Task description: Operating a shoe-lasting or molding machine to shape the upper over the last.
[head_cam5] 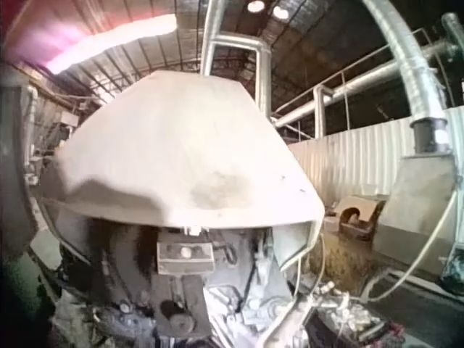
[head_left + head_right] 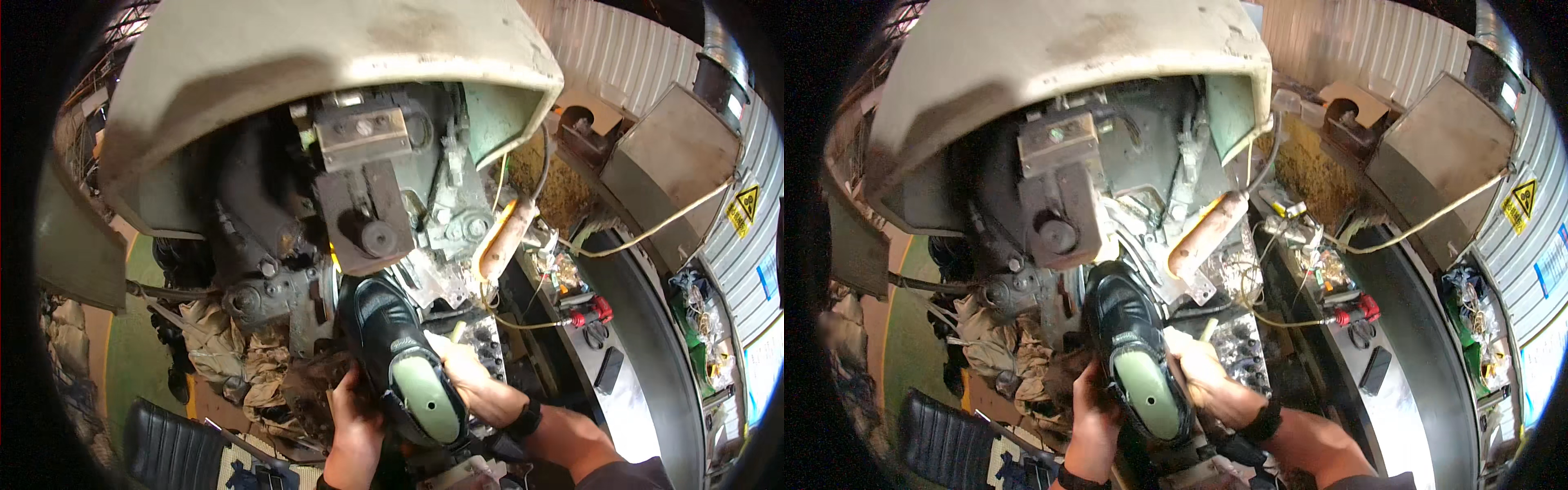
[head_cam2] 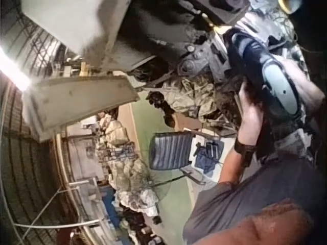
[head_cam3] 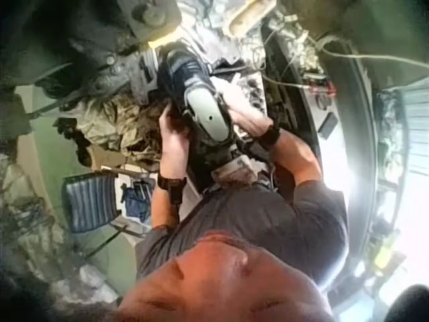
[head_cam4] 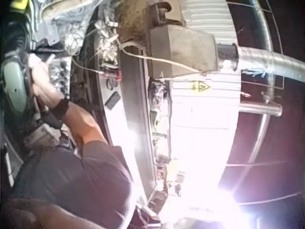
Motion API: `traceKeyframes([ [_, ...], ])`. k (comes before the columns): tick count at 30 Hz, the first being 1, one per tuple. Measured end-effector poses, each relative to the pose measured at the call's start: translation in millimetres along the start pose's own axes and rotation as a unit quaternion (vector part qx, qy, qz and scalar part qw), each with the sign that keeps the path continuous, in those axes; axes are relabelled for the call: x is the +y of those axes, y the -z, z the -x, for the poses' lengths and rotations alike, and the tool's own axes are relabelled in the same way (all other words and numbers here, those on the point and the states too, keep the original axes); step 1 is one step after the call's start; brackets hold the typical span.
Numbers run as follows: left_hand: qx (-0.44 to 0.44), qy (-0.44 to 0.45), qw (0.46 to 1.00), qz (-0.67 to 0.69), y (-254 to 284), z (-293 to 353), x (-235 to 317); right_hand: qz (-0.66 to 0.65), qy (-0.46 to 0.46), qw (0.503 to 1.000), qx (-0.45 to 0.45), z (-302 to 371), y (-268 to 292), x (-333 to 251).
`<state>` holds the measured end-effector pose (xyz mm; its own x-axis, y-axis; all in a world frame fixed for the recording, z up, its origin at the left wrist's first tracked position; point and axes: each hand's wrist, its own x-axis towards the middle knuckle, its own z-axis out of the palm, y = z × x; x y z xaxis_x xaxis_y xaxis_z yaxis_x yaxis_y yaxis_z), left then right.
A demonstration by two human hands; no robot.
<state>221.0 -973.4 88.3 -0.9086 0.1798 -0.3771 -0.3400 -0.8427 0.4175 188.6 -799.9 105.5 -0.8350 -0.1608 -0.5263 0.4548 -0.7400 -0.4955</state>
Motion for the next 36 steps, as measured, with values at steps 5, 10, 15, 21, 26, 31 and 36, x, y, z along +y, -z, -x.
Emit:
traceKeyframes([
  [5,0.085,-0.067,0.994,-0.004,16.9,-30.4,-39.9,0.071,0.040,0.995,-0.063,-49.9,58.5,17.4],
  [10,0.122,-0.147,0.980,-0.055,24.8,-43.3,-47.1,0.036,0.066,0.993,-0.087,-58.4,62.3,24.4],
  [15,0.171,-0.220,0.958,-0.075,25.4,-52.9,-55.9,0.045,0.079,0.992,-0.086,-58.9,58.7,24.5],
  [21,0.162,-0.241,0.954,-0.082,36.2,-54.6,-56.6,0.031,0.079,0.993,-0.078,-50.7,52.4,27.1],
  [26,0.161,-0.226,0.959,-0.049,30.3,-52.7,-51.7,0.027,0.071,0.994,-0.080,-41.0,44.2,25.5],
  [31,0.187,-0.204,0.956,-0.099,51.8,-59.1,-45.3,0.085,0.086,0.990,-0.071,-49.1,58.7,26.5],
  [36,0.322,-0.411,0.830,-0.196,161.4,-27.9,15.5,0.287,0.073,0.955,-0.016,-30.2,115.4,-36.3],
])
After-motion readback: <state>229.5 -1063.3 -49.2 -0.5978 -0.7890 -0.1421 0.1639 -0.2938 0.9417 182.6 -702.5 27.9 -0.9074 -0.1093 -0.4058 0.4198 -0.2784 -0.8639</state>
